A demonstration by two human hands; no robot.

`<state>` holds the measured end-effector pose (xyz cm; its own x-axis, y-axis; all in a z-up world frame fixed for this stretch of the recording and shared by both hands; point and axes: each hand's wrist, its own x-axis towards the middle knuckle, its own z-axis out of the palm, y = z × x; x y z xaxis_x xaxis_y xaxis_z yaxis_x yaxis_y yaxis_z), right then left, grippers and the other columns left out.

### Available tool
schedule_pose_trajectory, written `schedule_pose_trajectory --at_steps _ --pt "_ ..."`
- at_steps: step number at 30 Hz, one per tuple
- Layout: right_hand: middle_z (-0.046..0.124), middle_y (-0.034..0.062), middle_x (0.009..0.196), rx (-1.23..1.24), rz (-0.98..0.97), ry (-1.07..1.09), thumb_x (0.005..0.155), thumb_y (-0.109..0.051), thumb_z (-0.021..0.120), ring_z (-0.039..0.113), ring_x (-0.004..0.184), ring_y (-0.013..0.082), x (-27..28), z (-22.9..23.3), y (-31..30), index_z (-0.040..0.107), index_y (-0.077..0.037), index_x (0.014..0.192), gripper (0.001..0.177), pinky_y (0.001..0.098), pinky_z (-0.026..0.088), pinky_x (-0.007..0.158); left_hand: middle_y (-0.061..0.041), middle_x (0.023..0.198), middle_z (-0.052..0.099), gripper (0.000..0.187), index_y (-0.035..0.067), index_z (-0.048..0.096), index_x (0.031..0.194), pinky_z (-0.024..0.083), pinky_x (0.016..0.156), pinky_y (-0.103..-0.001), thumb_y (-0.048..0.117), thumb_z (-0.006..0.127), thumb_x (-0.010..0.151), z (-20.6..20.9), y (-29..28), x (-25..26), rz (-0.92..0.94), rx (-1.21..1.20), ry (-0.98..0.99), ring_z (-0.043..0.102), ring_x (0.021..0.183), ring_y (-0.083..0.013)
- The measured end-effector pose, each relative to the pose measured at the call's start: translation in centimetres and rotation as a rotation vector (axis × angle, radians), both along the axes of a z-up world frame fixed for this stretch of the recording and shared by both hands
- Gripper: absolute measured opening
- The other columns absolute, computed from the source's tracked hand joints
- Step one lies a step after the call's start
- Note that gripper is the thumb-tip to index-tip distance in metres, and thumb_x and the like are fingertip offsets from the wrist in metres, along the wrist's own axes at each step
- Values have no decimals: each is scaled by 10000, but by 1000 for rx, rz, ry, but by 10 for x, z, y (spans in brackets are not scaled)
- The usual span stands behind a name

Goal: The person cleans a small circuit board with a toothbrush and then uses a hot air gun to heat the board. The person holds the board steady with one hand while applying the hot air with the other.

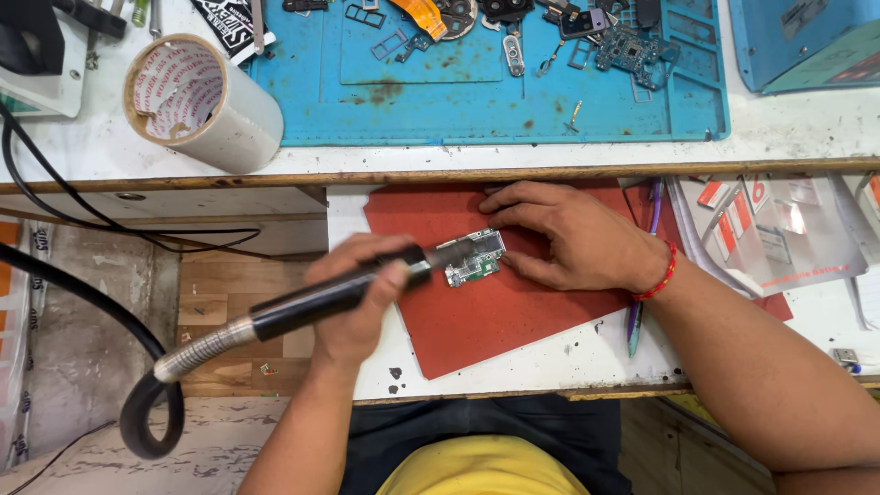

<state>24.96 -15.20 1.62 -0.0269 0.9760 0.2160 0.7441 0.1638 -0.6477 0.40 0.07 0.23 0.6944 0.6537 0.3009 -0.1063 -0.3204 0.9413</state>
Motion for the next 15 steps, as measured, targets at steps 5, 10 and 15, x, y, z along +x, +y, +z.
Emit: schedule_pose_trajectory --at_steps 5,10,15 --pt "652 155 1300 -11 5 2 792 -146 777 646 1186 327 0 0 0 693 20 1171 422 397 531 1007 -127 1050 757 326 2 750 1120 571 887 -307 293 724 973 0 -2 0 103 -67 52 718 944 -195" --pt "651 156 1314 8 13 -1 804 -141 771 642 1205 328 0 0 -2 683 27 1174 415 398 529 1026 -126 1027 751 320 3 746 1105 582 863 -318 294 740 970 -4 -3 -2 -13 32 -10 725 926 -203" --pt "649 161 1312 2 5 -10 805 -137 771 639 1206 331 -1 3 -1 685 28 1180 419 403 525 1027 -103 1001 767 300 24 755 1080 583 823 -295 298 733 960 -2 2 -4 -105 -13 -17 730 883 -184"
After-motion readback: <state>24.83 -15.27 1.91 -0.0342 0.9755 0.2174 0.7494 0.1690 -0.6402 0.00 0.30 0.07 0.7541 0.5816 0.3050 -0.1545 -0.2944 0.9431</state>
